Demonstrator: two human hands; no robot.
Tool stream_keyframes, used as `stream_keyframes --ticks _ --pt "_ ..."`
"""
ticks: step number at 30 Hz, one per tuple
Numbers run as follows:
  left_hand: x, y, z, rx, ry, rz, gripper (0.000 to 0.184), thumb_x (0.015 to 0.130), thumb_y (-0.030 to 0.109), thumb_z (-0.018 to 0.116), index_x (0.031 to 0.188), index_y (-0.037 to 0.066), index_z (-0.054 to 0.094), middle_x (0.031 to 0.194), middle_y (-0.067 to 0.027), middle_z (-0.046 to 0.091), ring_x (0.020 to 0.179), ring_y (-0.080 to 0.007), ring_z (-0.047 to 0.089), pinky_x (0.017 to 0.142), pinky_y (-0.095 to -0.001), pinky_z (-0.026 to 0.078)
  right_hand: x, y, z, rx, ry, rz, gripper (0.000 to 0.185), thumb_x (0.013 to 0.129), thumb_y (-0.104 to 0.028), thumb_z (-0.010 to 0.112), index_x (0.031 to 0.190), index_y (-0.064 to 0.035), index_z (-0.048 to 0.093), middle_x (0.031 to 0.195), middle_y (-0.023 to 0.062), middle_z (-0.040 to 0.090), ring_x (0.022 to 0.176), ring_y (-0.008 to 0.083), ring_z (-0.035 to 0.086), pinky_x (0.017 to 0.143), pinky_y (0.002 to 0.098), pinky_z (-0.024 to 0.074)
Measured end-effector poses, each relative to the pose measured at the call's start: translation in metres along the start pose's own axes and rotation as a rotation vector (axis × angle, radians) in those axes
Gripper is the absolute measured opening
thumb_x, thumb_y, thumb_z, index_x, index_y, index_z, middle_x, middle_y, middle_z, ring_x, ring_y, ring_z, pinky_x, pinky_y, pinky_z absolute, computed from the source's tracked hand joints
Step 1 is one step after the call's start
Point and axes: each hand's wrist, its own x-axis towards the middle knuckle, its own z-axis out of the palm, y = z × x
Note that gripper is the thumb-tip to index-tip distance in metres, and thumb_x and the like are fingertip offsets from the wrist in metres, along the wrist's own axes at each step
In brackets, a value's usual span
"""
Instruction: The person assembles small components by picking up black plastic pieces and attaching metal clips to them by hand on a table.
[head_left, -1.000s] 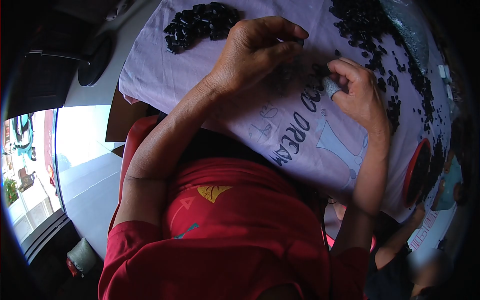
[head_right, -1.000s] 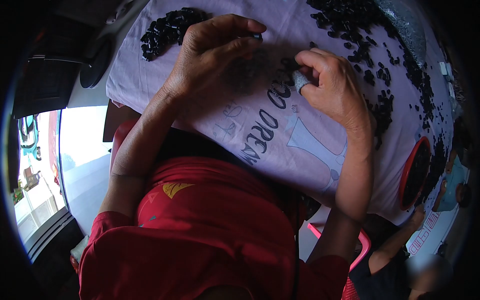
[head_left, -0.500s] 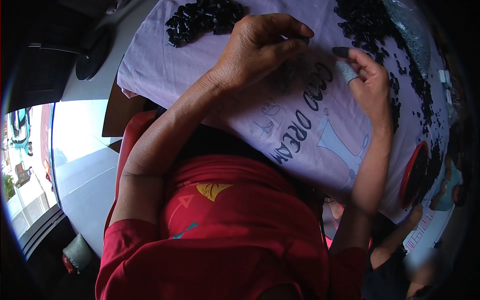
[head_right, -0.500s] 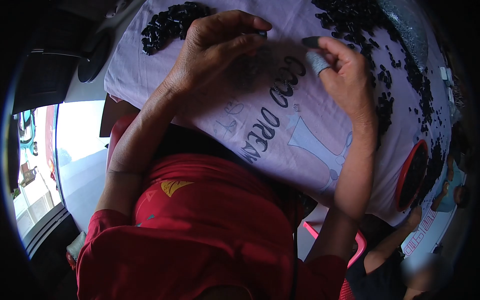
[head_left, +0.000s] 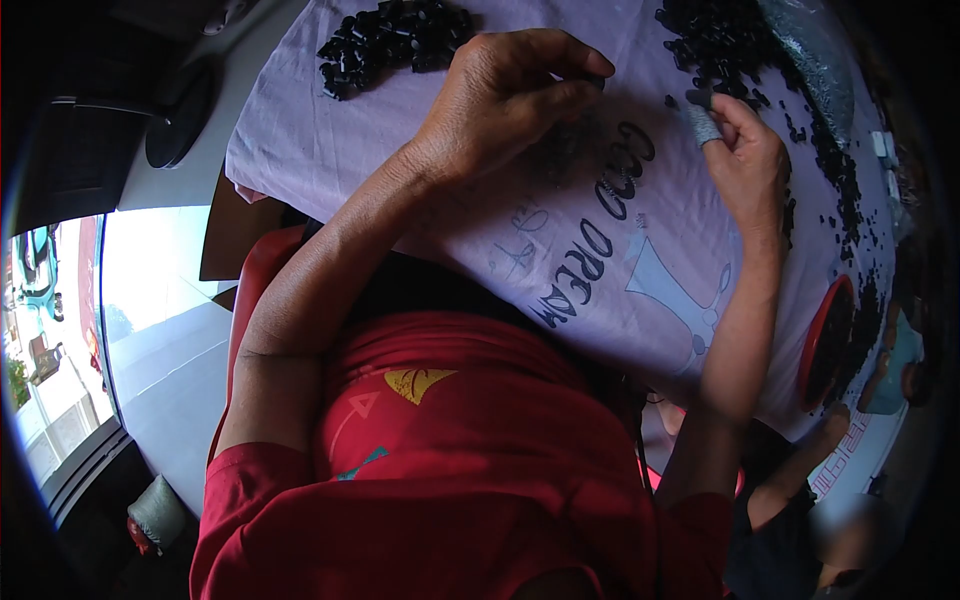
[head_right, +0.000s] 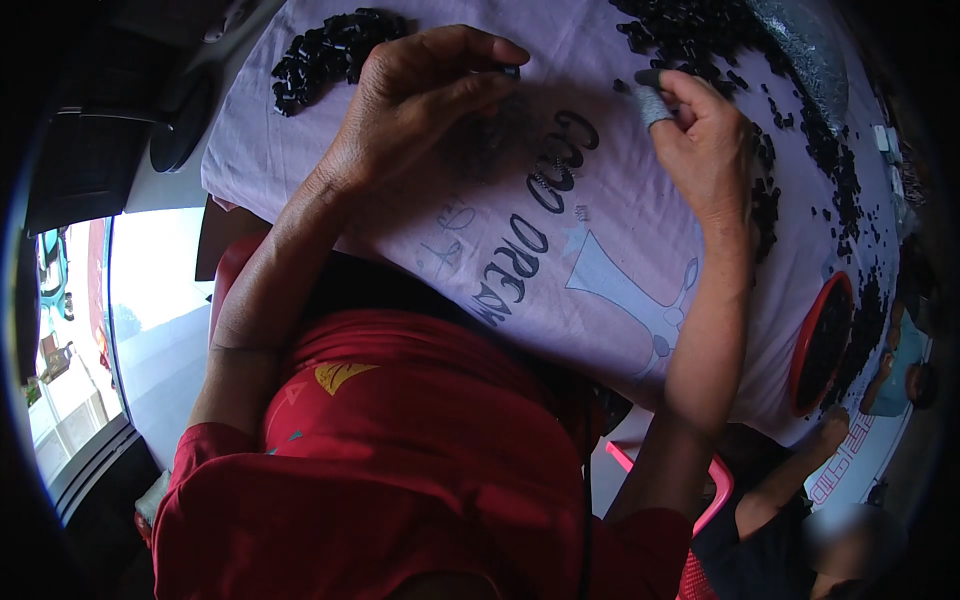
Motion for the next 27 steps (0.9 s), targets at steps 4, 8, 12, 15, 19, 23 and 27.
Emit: stream_keyframes --ticks 4,8,12,15,19,23,27 --pt "0.0 0.002 -0.001 -0.007 -0.002 -0.022 0.022 0.095 0.003 0.063 0.117 0.0 0.067 0.108 -0.0027 0.068 0.091 -0.0066 0.063 0.081 -0.0226 0.053 -0.003 -0.019 -0.005 -0.01 -0.074 -0.146 0.025 0.083 -0.004 0.073 0.107 -0.0047 0.071 0.077 0.0035 0.068 0.06 0.0089 0.058 0.056 0.0245 0.0481" --pt "0.0 0.002 0.0 -0.032 0.003 -0.04 0.021 0.095 0.003 0.064 0.116 0.0 0.067 0.106 -0.0019 0.068 0.088 -0.0064 0.063 0.08 -0.0224 0.053 -0.003 -0.02 -0.004 0.068 -0.149 -0.21 0.022 0.083 -0.005 0.074 0.105 -0.005 0.071 0.077 0.0027 0.066 0.06 0.0079 0.055 0.054 0.0232 0.0466" --pt "0.0 0.0 0.0 -0.055 -0.005 -0.032 0.02 0.095 0.002 0.065 0.115 0.0 0.068 0.103 -0.0018 0.068 0.088 -0.0068 0.063 0.08 -0.0226 0.054 -0.003 -0.007 0.005 0.192 -0.057 -0.105 0.02 0.084 -0.005 0.073 0.104 -0.0046 0.071 0.077 0.0014 0.067 0.06 0.0074 0.055 0.054 0.0222 0.0461" --pt "0.001 -0.001 -0.001 -0.104 -0.017 -0.047 0.02 0.094 0.002 0.064 0.114 0.0 0.068 0.102 -0.0016 0.068 0.088 -0.0068 0.063 0.08 -0.0226 0.053 -0.003 0.001 0.006 0.121 -0.016 -0.058 0.02 0.085 -0.005 0.072 0.105 -0.0046 0.071 0.075 0.0006 0.067 0.059 0.0068 0.055 0.053 0.0221 0.046" --pt "0.002 -0.006 0.002 -0.093 0.05 0.073 0.016 0.092 0.005 0.067 0.107 0.002 0.069 0.088 -0.0026 0.07 0.081 -0.0076 0.066 0.073 -0.0233 0.055 -0.003 -0.005 0.002 0.148 -0.053 -0.066 0.02 0.084 -0.004 0.072 0.104 -0.0043 0.072 0.071 -0.0002 0.065 0.058 0.0046 0.052 0.052 0.0221 0.0435" --pt "0.004 -0.005 0.002 -0.21 0.015 0.003 0.014 0.095 0.004 0.064 0.109 0.0 0.066 0.089 0.0008 0.065 0.08 -0.0054 0.058 0.071 -0.0211 0.049 -0.004 -0.013 -0.007 0.209 -0.262 -0.124 0.017 0.083 -0.003 0.073 0.099 -0.0022 0.07 0.067 -0.0016 0.06 0.057 0.0038 0.048 0.052 0.0229 0.0414" --pt "0.005 -0.011 0.001 -0.29 -0.011 -0.057 0.017 0.095 -0.002 0.062 0.111 -0.001 0.062 0.091 0.0023 0.061 0.079 -0.0047 0.055 0.07 -0.0207 0.047 -0.007 -0.028 -0.012 0.222 -0.407 -0.106 0.017 0.079 -0.001 0.073 0.096 0.0004 0.068 0.068 0.0008 0.059 0.056 0.0074 0.049 0.053 0.0244 0.0427"
